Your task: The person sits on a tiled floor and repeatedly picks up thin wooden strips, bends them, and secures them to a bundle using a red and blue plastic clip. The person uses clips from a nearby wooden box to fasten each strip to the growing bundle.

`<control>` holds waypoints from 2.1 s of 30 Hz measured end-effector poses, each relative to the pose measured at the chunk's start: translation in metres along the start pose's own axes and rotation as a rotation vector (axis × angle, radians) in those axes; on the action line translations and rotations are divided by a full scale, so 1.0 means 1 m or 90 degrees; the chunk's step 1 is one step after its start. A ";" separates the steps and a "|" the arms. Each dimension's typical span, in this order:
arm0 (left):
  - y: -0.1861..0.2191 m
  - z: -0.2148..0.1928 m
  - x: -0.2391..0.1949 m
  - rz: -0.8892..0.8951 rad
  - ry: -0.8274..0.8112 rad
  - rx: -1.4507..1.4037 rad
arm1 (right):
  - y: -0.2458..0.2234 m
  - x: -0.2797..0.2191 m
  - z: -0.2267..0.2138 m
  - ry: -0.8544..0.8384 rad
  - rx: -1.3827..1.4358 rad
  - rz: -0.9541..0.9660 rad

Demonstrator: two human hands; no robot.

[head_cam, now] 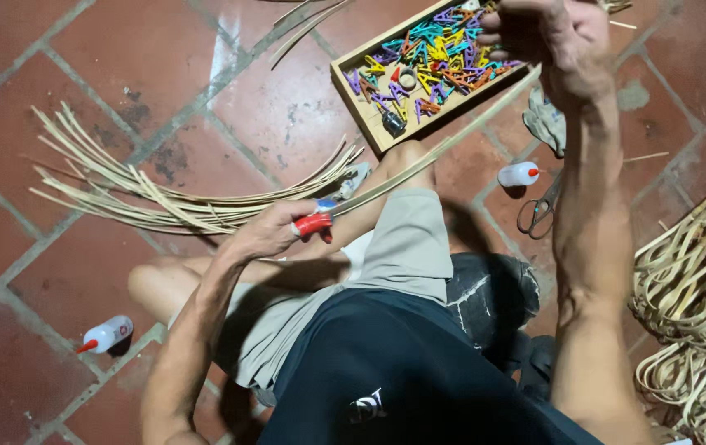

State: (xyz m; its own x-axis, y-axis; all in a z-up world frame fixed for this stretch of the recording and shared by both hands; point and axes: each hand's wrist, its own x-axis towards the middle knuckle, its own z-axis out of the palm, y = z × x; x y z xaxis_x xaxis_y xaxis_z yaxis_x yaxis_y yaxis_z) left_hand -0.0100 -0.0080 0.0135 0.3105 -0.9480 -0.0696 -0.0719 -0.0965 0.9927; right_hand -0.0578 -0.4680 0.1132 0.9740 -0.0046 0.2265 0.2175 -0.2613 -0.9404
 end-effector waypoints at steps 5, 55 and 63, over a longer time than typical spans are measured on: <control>0.027 0.034 0.010 -0.096 0.071 -0.021 | -0.055 -0.007 0.073 -0.201 -0.082 -0.083; 0.064 0.054 -0.020 0.053 0.137 -0.702 | -0.078 -0.044 0.249 0.166 0.171 -0.141; 0.063 0.070 -0.004 0.000 0.085 -0.642 | -0.084 -0.047 0.185 -0.046 -0.086 -0.227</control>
State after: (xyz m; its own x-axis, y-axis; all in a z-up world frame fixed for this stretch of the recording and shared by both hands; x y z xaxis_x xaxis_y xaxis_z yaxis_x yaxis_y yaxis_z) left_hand -0.0817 -0.0319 0.0697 0.4189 -0.9002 -0.1191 0.7413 0.2633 0.6173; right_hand -0.1103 -0.2676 0.1344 0.8414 0.1765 0.5108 0.5382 -0.3589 -0.7626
